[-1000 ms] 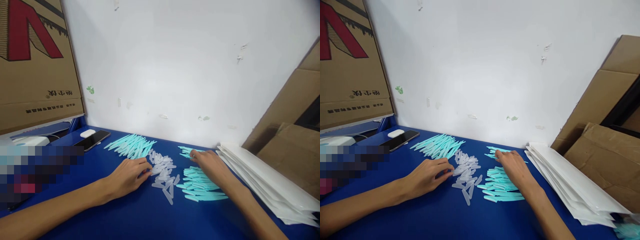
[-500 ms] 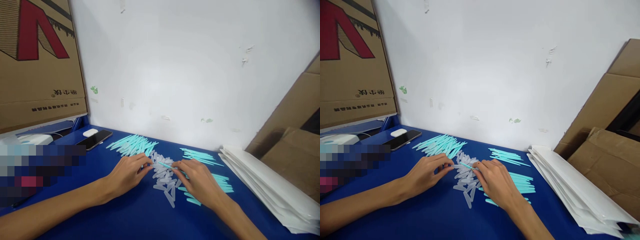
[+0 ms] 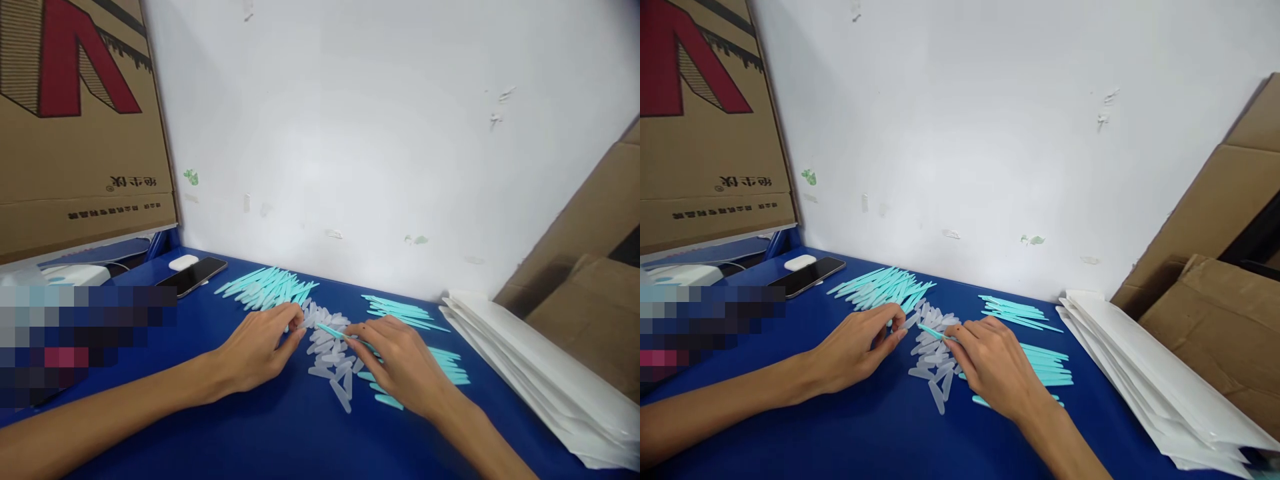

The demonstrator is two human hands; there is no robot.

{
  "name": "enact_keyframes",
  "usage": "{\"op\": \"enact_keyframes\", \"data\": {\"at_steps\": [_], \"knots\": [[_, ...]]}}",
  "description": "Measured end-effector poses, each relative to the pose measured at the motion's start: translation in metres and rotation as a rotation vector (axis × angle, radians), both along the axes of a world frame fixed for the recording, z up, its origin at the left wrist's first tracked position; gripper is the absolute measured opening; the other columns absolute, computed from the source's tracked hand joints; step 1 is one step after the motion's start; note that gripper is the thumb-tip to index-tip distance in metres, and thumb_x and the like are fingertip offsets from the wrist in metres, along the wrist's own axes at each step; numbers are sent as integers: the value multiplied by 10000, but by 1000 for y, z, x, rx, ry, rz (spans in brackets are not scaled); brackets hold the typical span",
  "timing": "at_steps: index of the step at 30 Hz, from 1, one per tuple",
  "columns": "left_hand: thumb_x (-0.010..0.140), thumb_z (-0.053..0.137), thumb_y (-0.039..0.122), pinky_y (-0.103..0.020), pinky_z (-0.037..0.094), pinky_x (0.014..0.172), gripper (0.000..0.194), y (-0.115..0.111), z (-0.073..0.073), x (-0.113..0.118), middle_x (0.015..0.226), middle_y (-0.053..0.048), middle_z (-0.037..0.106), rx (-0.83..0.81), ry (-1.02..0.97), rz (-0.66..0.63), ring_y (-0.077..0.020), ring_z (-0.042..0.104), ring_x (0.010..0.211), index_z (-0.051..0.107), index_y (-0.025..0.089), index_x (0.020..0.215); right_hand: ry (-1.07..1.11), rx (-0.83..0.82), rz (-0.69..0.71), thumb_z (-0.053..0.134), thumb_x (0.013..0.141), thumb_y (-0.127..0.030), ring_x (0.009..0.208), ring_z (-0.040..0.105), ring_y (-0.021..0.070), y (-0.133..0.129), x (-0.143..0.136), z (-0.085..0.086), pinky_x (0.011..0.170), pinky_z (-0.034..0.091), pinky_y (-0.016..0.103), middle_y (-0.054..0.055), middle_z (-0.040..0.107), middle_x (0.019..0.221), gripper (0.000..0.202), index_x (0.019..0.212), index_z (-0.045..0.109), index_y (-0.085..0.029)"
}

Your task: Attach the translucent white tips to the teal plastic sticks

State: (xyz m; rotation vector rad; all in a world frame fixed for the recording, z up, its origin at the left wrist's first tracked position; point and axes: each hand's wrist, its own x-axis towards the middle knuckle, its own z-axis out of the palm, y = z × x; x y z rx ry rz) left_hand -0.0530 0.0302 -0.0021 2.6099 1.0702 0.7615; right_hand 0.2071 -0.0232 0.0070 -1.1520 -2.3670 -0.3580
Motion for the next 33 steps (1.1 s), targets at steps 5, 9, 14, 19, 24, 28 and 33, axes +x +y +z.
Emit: {"op": "enact_keyframes", "data": {"at_steps": [5, 9, 14, 19, 24, 28, 33], "knots": [[1010, 425, 333, -254, 377, 582, 169, -1, 0, 0, 815, 8, 617, -41, -24, -63, -133, 533, 622, 522, 211, 945, -8, 23, 20, 466, 1033, -247, 714, 605, 176, 0, -2, -1, 704, 413, 334, 21, 714, 853, 190, 1083, 644, -206], [987, 457, 289, -248, 372, 566, 104, -4, 0, 1, 867, -3, 640, -50, 16, -134, -126, 530, 618, 525, 213, 967, -23, 26, 51, 465, 1035, -236, 723, 609, 170, 1, -4, -4, 716, 404, 333, 25, 717, 880, 188, 1094, 641, -205], [968, 478, 283, -246, 359, 546, 111, -4, 0, 3, 833, -2, 636, -42, 28, -122, -123, 511, 599, 525, 205, 904, -37, 46, 57, 477, 1030, -228, 736, 612, 171, 0, -5, -5, 724, 397, 331, 20, 710, 872, 175, 1096, 638, -206], [971, 496, 359, -235, 379, 541, 217, -1, 1, 4, 691, 28, 584, -215, -138, -45, -116, 511, 557, 526, 201, 826, -23, 80, 32, 480, 1034, -250, 697, 588, 161, 1, -3, -4, 680, 379, 322, 16, 688, 837, 182, 1097, 646, -209], [935, 560, 452, -215, 383, 475, 326, 4, 2, 6, 760, 10, 623, -636, -442, -95, -80, 550, 460, 561, 166, 778, -16, 111, 35, 479, 1034, -256, 691, 576, 159, -1, -4, -2, 664, 373, 318, 19, 679, 831, 186, 1093, 649, -205], [890, 615, 498, -197, 288, 382, 369, 6, 4, 8, 835, -49, 677, -810, -522, -56, -120, 630, 486, 665, 135, 840, -23, 96, 34, 477, 1033, -248, 695, 588, 155, 0, -5, -3, 668, 386, 311, 22, 685, 843, 190, 1087, 654, -207], [876, 642, 505, -189, 299, 378, 385, 5, 5, 8, 890, -80, 702, -851, -547, -70, -135, 662, 524, 699, 124, 868, -26, 102, 33, 480, 1032, -248, 686, 592, 153, 0, -5, -5, 655, 391, 309, 28, 693, 856, 187, 1090, 652, -205]]}}
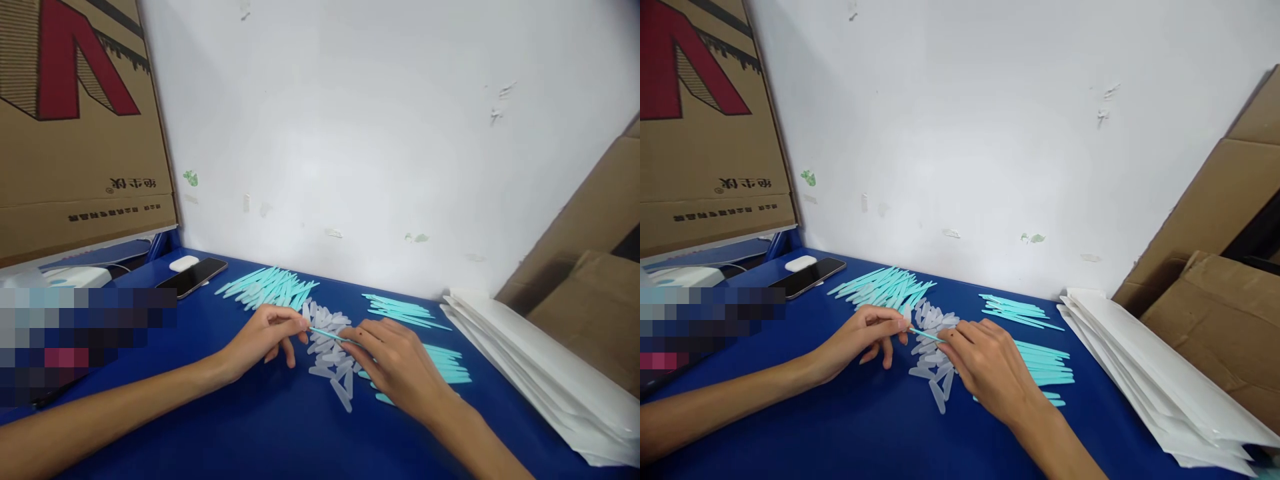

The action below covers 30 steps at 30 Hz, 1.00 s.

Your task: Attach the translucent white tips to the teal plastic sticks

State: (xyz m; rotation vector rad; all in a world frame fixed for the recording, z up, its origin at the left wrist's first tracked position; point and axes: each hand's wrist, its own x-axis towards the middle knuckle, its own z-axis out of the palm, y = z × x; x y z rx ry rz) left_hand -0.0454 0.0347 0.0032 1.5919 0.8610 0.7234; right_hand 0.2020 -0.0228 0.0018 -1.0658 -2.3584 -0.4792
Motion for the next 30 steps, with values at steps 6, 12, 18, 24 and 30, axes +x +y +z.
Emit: {"op": "enact_keyframes", "data": {"at_steps": [6, 12, 18, 24, 30], "knots": [[900, 623, 503, -174, 305, 372, 389, -1, -3, 0, 924, -85, 719, -2, 12, -39, -129, 675, 535, 708, 123, 889, 26, -22, 0, 456, 1044, -253, 664, 624, 125, -1, -1, 0, 534, 356, 265, 17, 678, 848, 201, 1108, 639, -203], [911, 599, 534, -170, 308, 368, 431, 0, -3, 0, 941, -90, 722, 2, 26, -53, -128, 674, 541, 709, 118, 891, 32, 7, -9, 455, 1044, -260, 596, 599, 104, -2, -2, 0, 486, 333, 258, 6, 662, 815, 213, 1114, 647, -202], [907, 604, 546, -161, 306, 366, 439, 2, -3, -2, 865, -75, 720, 17, 29, -76, -132, 679, 528, 708, 120, 874, 47, 30, -17, 461, 1042, -255, 624, 596, 109, -2, -1, -2, 512, 348, 253, 5, 656, 822, 201, 1129, 637, -213], [908, 600, 541, -160, 293, 358, 434, 1, -6, -1, 982, -100, 738, 17, 43, -122, -129, 684, 525, 737, 138, 999, 69, 26, -10, 453, 1045, -266, 670, 611, 128, -1, -2, -1, 545, 382, 246, 33, 664, 857, 206, 1144, 623, -204], [933, 582, 517, -154, 310, 366, 423, -1, -5, -1, 931, -85, 727, -14, 0, -136, -116, 676, 520, 723, 123, 987, 73, 8, -26, 464, 1039, -270, 723, 617, 134, 0, 0, -2, 554, 391, 245, 40, 652, 932, 227, 1215, 601, -229]]}}
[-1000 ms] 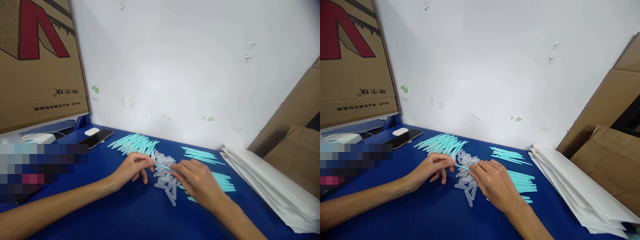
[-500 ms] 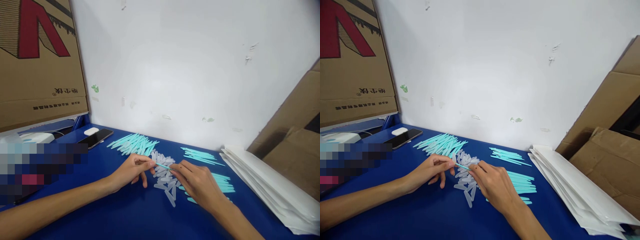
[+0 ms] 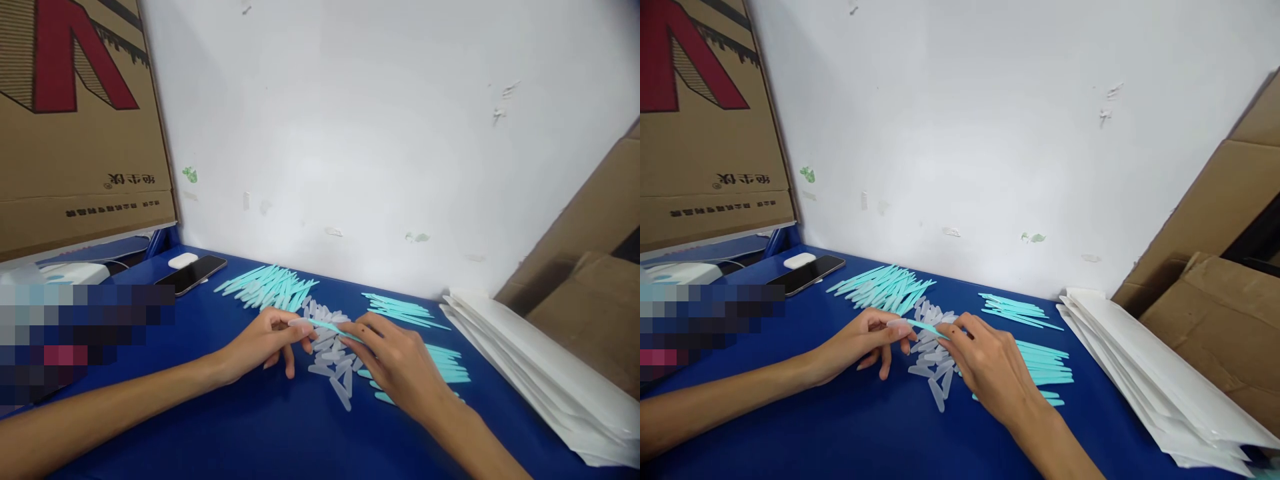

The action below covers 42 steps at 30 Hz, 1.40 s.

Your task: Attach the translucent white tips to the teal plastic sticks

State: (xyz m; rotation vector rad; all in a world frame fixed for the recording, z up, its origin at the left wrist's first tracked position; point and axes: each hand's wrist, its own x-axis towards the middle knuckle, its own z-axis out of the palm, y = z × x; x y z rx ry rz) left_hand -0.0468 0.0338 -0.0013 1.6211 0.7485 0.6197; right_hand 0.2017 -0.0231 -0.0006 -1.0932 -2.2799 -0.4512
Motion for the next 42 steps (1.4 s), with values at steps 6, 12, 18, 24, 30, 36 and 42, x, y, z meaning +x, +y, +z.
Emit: {"op": "enact_keyframes", "data": {"at_steps": [6, 12, 18, 24, 30, 36, 42], "knots": [[966, 544, 494, -143, 297, 364, 411, 0, -1, 1, 808, -48, 683, -87, -60, -100, -91, 639, 488, 699, 114, 948, -21, -29, 3, 447, 1044, -255, 640, 557, 110, -1, 1, 0, 516, 341, 250, 34, 650, 942, 222, 1193, 612, -235], [966, 500, 493, -157, 266, 338, 463, -2, -1, 2, 681, -58, 639, -231, -121, -167, -102, 598, 433, 697, 80, 894, 18, -12, 72, 513, 1019, -229, 764, 587, 154, -4, -3, 3, 616, 408, 271, 27, 677, 875, 188, 1153, 643, -204], [975, 439, 461, -174, 245, 354, 464, -1, 2, 1, 672, -59, 618, -294, -175, -149, -99, 564, 421, 681, 78, 876, 17, 57, 39, 525, 1005, -177, 726, 555, 154, 0, 0, 2, 635, 408, 278, 28, 645, 805, 174, 1121, 655, -183], [985, 420, 436, -182, 226, 359, 449, 0, 0, 1, 657, -48, 600, -288, -172, -114, -94, 537, 419, 671, 81, 870, 49, 71, 11, 521, 1009, -192, 703, 580, 134, -1, 0, 0, 578, 384, 255, 22, 625, 803, 157, 1098, 651, -178], [989, 420, 430, -191, 212, 362, 441, 0, 0, 1, 640, -40, 588, -281, -189, -111, -92, 519, 416, 668, 82, 881, 130, -3, -2, 498, 1014, -181, 694, 594, 124, -1, 0, -1, 594, 397, 251, 20, 650, 871, 182, 1130, 637, -201], [982, 436, 434, -197, 208, 368, 433, -1, -1, 0, 626, -35, 581, -275, -186, -122, -93, 512, 419, 669, 83, 883, 151, -75, 36, 484, 1022, -193, 721, 601, 135, -2, -1, 1, 634, 423, 258, 29, 650, 870, 191, 1124, 645, -195], [980, 440, 451, -196, 209, 370, 440, -1, 1, 1, 630, -34, 581, -267, -180, -127, -87, 503, 419, 673, 89, 884, 187, -131, 51, 468, 1027, -198, 737, 598, 141, -3, -1, 1, 645, 419, 271, 26, 659, 889, 201, 1127, 643, -212]]}}
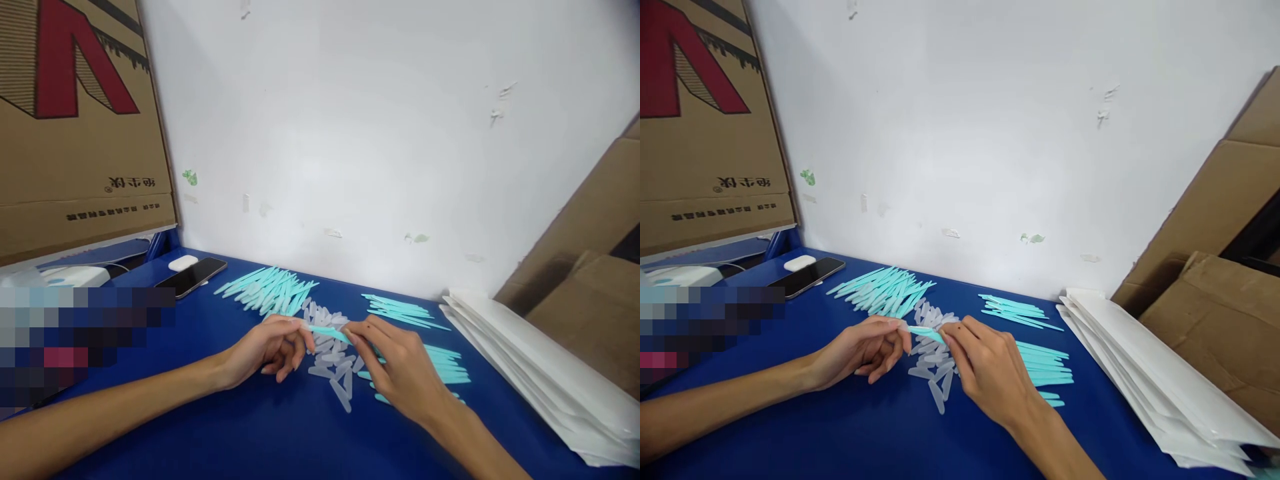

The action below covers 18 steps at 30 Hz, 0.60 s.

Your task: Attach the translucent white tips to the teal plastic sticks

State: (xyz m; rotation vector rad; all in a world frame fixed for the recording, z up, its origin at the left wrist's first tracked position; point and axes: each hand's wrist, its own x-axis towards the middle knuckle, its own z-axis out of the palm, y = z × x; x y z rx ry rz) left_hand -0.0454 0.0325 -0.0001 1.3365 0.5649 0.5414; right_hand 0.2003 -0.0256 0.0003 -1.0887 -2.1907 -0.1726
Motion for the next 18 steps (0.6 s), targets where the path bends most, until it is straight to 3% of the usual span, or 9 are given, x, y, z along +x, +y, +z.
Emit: {"op": "enact_keyframes", "data": {"at_steps": [7, 11, 18], "knots": [[995, 420, 501, -198, 232, 364, 500, -5, -3, 0, 641, -46, 610, 88, 58, -172, -89, 516, 423, 693, 86, 940, 5, -138, 83, 532, 1008, -285, 659, 559, 120, -8, -7, 3, 576, 368, 270, 11, 659, 939, 185, 1165, 623, -250], [1001, 428, 503, -200, 223, 375, 476, -8, -5, -2, 640, -38, 626, 147, 86, -224, -81, 504, 423, 677, 106, 914, -43, -72, 96, 519, 1013, -253, 693, 581, 125, -11, -10, 0, 542, 311, 274, 6, 659, 905, 176, 1156, 622, -247], [1009, 403, 520, -212, 229, 407, 499, -12, 0, -4, 616, -40, 620, 190, 97, -239, -77, 466, 423, 643, 114, 848, 37, -8, 151, 558, 992, -213, 682, 582, 127, -12, -13, -3, 548, 342, 263, 5, 647, 830, 162, 1129, 643, -226]]}}
